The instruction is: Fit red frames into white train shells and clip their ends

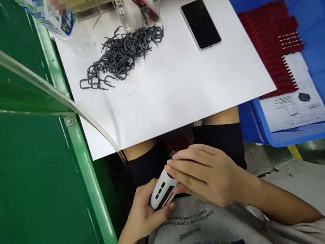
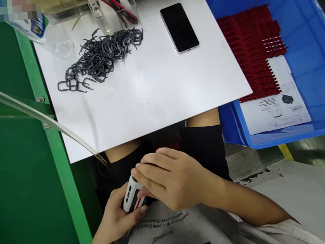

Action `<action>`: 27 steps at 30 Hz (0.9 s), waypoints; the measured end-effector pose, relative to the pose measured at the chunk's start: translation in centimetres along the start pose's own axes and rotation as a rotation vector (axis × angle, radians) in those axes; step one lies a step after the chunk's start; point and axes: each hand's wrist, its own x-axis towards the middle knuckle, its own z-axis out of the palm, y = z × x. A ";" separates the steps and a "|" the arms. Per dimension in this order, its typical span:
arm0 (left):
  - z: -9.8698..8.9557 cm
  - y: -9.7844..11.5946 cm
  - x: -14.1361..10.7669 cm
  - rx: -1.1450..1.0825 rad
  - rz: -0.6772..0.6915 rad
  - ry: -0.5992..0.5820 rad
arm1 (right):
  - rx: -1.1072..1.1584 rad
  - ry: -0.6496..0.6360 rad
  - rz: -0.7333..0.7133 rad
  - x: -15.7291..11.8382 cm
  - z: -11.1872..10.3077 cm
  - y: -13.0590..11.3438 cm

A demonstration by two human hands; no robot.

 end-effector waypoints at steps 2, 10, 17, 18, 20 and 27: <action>0.3 0.2 0.0 -0.008 0.012 -0.037 | -0.041 -0.010 -0.040 -0.5 -0.8 -0.2; 2.1 1.9 -0.1 0.006 -0.032 -0.100 | -0.114 0.040 -0.044 -3.6 -3.2 -0.8; 4.5 4.4 -1.3 0.207 -0.043 -0.062 | 0.049 0.183 0.177 -6.1 -3.0 -3.3; 4.8 4.8 -1.7 0.257 -0.037 -0.033 | 0.087 0.220 0.205 -6.3 -2.8 -3.6; 5.3 5.6 -2.3 0.341 -0.008 0.029 | 0.186 0.296 0.228 -6.7 -2.3 -4.3; 5.9 6.5 -5.8 0.592 0.078 0.251 | 0.256 0.357 0.153 -5.8 -1.7 -6.6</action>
